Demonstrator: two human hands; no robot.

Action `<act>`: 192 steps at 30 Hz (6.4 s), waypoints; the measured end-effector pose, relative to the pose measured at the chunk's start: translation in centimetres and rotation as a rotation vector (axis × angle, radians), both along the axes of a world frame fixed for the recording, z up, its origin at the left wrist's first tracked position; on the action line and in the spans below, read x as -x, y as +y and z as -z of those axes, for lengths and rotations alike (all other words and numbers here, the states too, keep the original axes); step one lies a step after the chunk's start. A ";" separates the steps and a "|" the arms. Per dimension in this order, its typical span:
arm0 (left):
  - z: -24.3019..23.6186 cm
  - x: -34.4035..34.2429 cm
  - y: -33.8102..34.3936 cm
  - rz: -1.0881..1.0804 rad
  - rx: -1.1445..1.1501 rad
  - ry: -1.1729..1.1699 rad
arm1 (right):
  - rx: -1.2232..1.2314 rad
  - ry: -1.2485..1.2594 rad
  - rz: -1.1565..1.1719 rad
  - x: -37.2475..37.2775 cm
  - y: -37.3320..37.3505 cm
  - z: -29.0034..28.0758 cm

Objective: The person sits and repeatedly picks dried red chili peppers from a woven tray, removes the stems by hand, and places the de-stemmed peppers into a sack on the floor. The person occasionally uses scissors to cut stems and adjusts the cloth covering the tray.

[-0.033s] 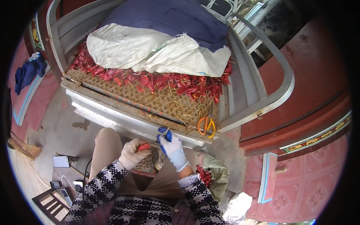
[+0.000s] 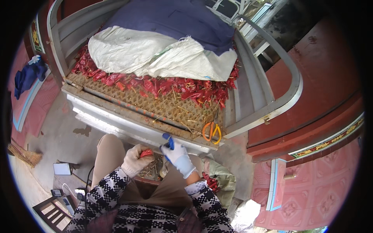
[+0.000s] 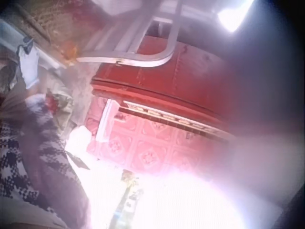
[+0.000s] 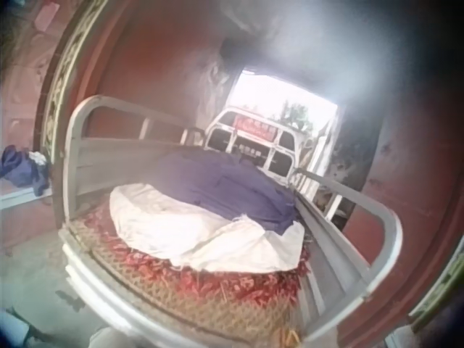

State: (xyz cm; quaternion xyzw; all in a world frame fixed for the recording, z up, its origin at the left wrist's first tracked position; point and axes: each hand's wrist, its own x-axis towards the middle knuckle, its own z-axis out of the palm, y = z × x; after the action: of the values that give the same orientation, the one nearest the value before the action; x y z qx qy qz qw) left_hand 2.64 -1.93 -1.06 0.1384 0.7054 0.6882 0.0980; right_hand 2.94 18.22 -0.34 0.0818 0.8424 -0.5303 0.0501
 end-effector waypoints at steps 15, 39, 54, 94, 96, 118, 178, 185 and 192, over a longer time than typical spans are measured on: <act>1.2 1.3 -0.4 0.135 -0.072 -0.280 | -0.890 0.115 0.539 15.9 12.2 -7.4; 1.4 1.4 -0.6 0.292 -0.685 -0.710 | -0.285 0.608 0.437 2.2 9.1 -4.0; 0.1 1.0 -0.7 0.263 -0.600 -0.693 | -0.951 0.606 -0.416 -5.0 -6.1 -1.9; 0.1 0.4 -0.7 0.365 -0.264 -0.305 | 0.129 0.156 -0.087 -1.4 -4.1 -4.0; 0.2 0.4 -0.7 0.330 -0.190 -0.263 | 0.242 0.120 -0.090 -1.5 -4.1 -3.9; -0.9 -0.6 0.1 0.426 -0.043 -0.294 | -0.289 0.343 0.268 1.4 0.6 -1.6; -0.2 1.1 -0.9 0.398 -0.385 -0.386 | 0.070 0.296 -0.416 -0.5 -2.2 -4.8; 0.0 1.0 -1.1 0.422 -0.448 -0.419 | -0.432 0.730 -0.420 -0.9 -2.9 -6.3; 0.5 0.6 -1.6 0.374 -0.441 -0.528 | -0.682 0.733 -0.389 -1.7 -4.0 -6.6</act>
State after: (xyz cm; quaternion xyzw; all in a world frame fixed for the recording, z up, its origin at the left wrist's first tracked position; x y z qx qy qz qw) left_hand 2.03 -3.52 -1.54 0.1003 0.4538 0.8054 0.3678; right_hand 4.68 14.24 6.23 -0.2545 0.9287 -0.2013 -0.1793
